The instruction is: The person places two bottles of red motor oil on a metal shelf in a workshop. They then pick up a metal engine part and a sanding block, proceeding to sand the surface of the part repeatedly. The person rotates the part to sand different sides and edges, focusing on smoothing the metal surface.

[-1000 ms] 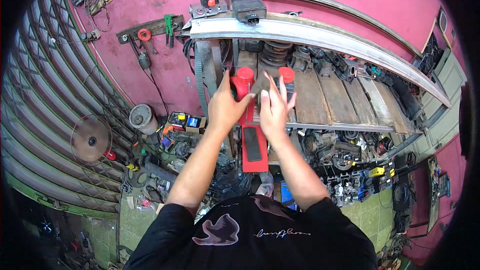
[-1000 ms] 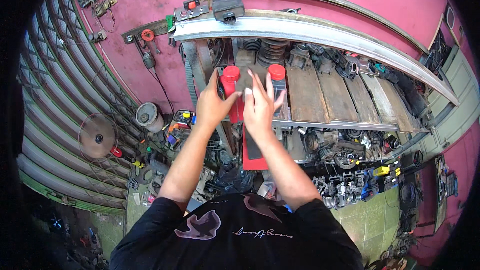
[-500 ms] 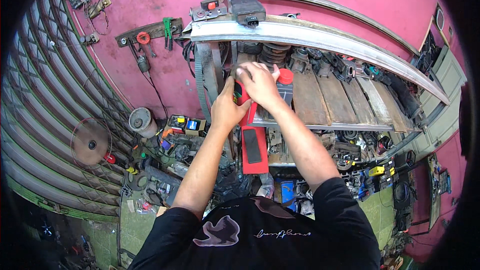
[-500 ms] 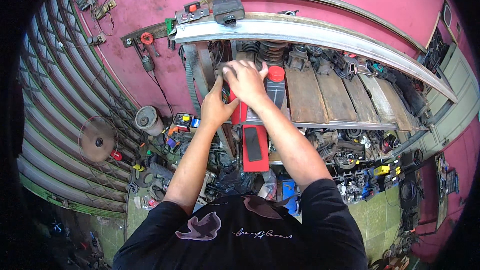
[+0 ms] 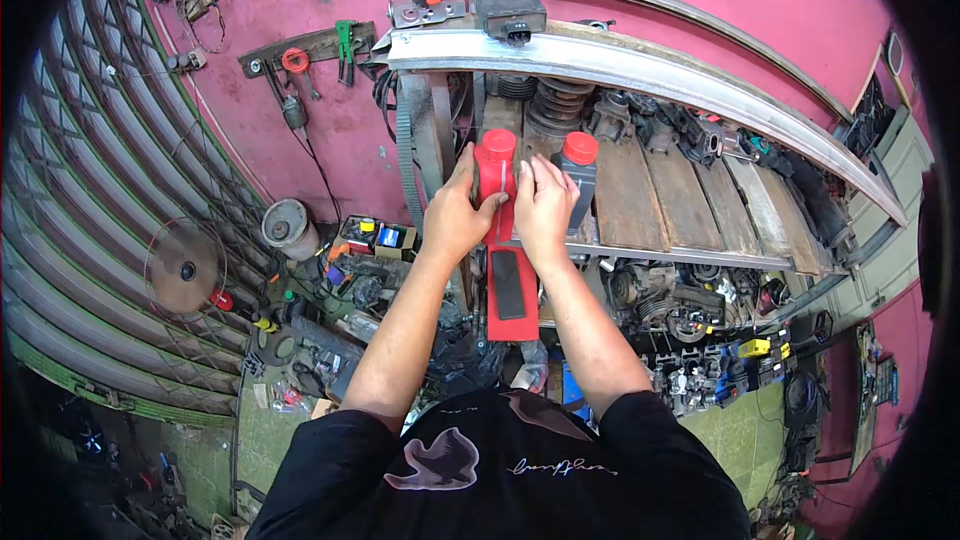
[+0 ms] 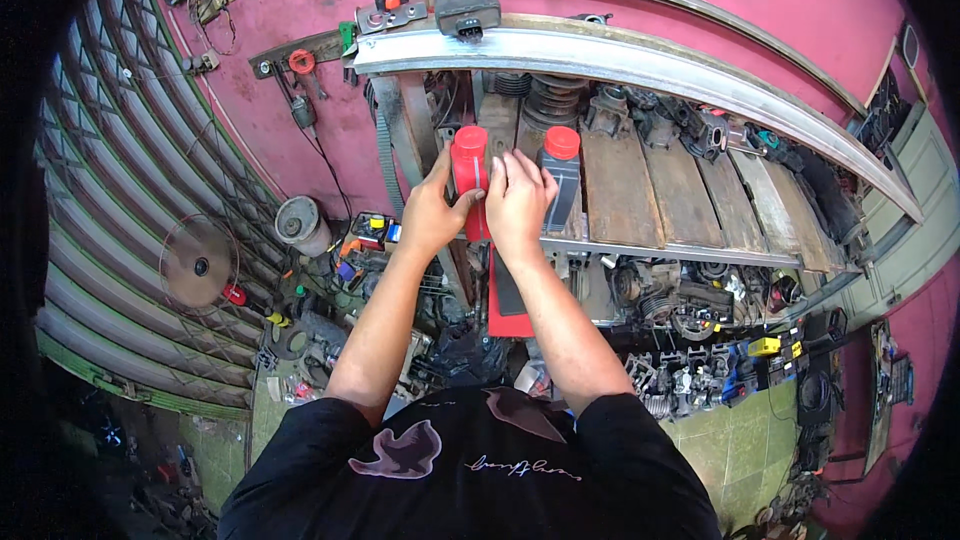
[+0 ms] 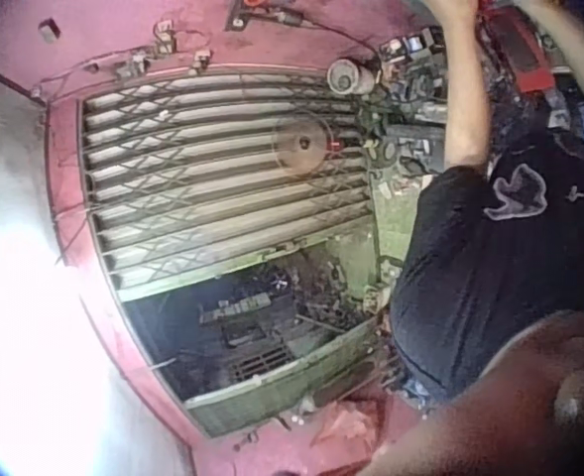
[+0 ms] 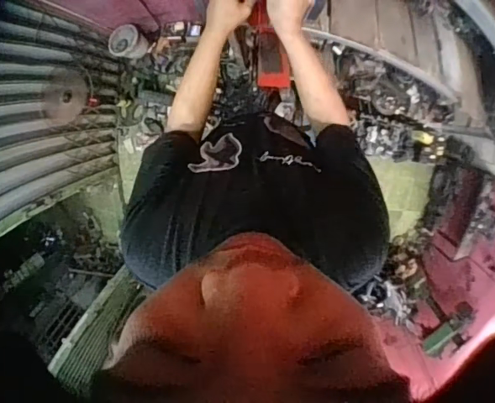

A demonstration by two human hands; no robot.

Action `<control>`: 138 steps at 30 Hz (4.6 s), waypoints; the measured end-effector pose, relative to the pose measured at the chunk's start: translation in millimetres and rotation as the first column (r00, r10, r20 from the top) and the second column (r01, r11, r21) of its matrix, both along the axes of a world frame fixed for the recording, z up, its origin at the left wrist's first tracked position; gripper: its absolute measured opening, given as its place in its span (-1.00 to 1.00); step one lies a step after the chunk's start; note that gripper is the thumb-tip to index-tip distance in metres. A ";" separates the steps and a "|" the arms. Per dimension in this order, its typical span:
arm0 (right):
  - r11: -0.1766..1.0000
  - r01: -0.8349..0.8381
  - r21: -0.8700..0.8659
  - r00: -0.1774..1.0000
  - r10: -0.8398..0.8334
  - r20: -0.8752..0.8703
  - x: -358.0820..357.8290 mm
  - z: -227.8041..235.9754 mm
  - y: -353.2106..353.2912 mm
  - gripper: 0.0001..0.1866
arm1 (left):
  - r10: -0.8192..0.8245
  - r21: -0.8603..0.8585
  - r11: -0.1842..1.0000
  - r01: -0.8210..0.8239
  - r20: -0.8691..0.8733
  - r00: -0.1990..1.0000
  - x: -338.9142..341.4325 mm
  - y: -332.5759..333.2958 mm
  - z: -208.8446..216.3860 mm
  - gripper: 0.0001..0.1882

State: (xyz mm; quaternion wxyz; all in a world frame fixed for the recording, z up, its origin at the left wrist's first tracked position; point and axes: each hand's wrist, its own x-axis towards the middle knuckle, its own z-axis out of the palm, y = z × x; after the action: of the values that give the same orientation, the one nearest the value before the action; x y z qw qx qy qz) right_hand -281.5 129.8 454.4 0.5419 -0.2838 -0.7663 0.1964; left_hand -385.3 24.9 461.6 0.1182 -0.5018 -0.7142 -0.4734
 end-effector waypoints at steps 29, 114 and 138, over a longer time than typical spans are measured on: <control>0.989 -0.006 -0.151 0.952 0.052 0.302 -7.7 -108.1 -45.8 -0.65 | 0.270 0.137 0.941 -0.311 0.254 0.929 5.9 -17.0 -116.3 -0.69; 0.924 0.380 -0.031 0.906 -0.366 0.211 124.4 -147.0 92.9 -0.74 | -0.475 0.146 0.844 0.517 0.653 0.590 39.9 92.3 -85.4 -0.62; 0.977 0.120 0.176 0.981 -0.144 0.127 131.3 -123.4 21.9 -0.51 | -0.211 -0.046 0.977 0.206 -0.153 0.965 57.2 78.8 31.4 -0.16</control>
State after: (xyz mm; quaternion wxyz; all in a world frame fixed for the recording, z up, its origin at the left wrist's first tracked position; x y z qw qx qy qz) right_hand -150.2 151.6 331.0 0.5209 -0.3004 -0.7955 0.0744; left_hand -328.1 103.7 493.0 0.1164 -0.6116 -0.6528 -0.4316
